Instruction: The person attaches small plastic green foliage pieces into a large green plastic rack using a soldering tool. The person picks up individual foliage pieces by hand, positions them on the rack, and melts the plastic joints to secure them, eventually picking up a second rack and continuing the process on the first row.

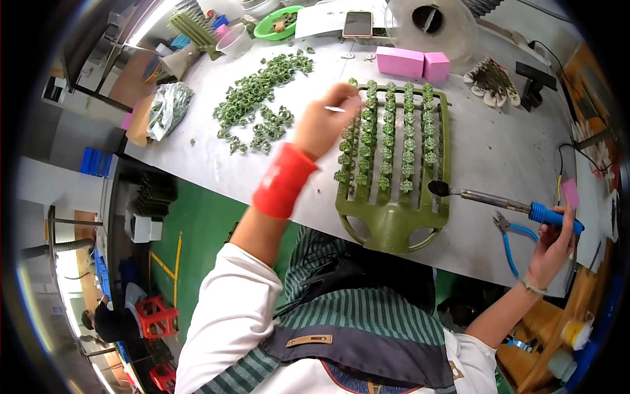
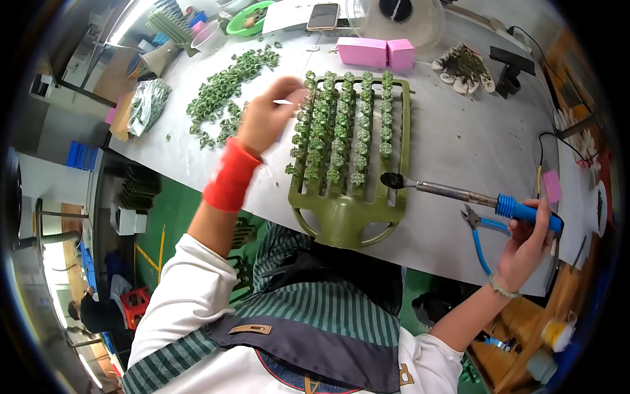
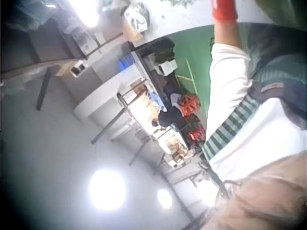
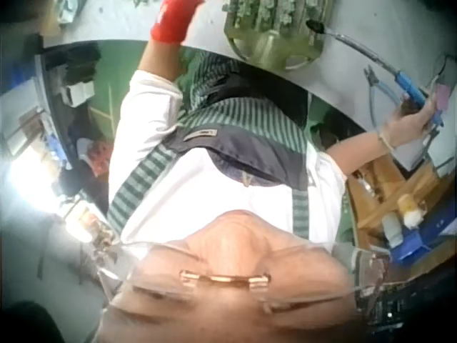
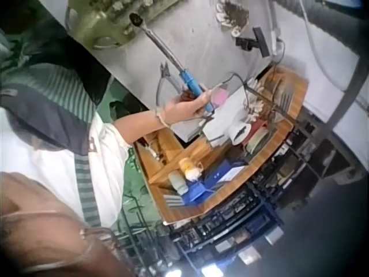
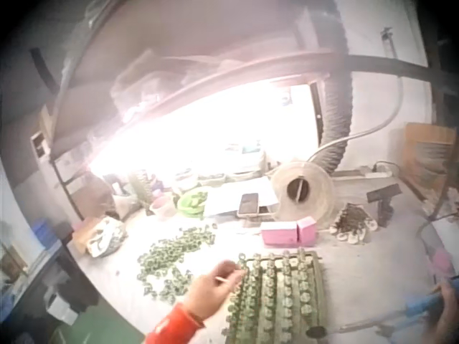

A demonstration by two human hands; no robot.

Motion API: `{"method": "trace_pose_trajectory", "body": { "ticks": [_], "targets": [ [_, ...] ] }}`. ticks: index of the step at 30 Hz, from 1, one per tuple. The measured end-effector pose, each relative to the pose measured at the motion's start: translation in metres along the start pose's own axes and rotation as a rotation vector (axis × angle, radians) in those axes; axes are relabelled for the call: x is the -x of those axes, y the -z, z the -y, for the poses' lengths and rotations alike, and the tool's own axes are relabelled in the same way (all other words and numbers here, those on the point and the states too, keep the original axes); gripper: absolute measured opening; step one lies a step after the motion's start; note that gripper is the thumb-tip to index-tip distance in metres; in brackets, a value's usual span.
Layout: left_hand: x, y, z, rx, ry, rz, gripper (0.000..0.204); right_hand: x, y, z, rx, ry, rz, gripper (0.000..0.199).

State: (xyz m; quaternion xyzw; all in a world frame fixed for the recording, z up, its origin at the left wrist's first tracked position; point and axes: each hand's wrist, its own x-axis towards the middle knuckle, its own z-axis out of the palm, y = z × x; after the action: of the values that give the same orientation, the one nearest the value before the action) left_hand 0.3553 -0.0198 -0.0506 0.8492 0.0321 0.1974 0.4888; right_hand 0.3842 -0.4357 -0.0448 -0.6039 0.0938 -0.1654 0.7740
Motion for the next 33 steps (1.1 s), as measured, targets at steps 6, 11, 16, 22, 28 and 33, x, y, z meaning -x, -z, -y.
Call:
{"method": "trace_pose_trajectory", "body": {
  "ticks": [6, 11, 16, 22, 28, 33],
  "targets": [
    [0.051, 0.151, 0.129, -0.928, 0.366, 0.020, 0.024, 0.000, -0.004, -0.005, -0.012, -0.019, 0.059, 0.025],
    [0.061, 0.135, 0.124, -0.606, 0.509, -0.003, 0.019, 0.005, -0.002, 0.003, 0.024, -0.012, 0.056, 0.026],
    [0.064, 0.135, 0.098, -0.248, 0.444, -0.022, 0.033, 0.013, -0.014, 0.008, 0.030, 0.017, 0.066, 0.026],
    [0.047, 0.066, -0.004, 0.136, 0.212, 0.278, 0.031, 0.014, -0.006, 0.013, 0.047, 0.036, 0.061, 0.024],
    [0.056, -0.032, -0.052, 0.005, -0.047, 0.293, 0.019, 0.013, -0.008, 0.007, 0.026, 0.021, 0.080, 0.023],
    [0.050, -0.071, -0.044, -0.298, -0.290, 0.243, 0.022, 0.011, -0.007, -0.004, -0.026, -0.001, 0.103, 0.021]
  ]
}}
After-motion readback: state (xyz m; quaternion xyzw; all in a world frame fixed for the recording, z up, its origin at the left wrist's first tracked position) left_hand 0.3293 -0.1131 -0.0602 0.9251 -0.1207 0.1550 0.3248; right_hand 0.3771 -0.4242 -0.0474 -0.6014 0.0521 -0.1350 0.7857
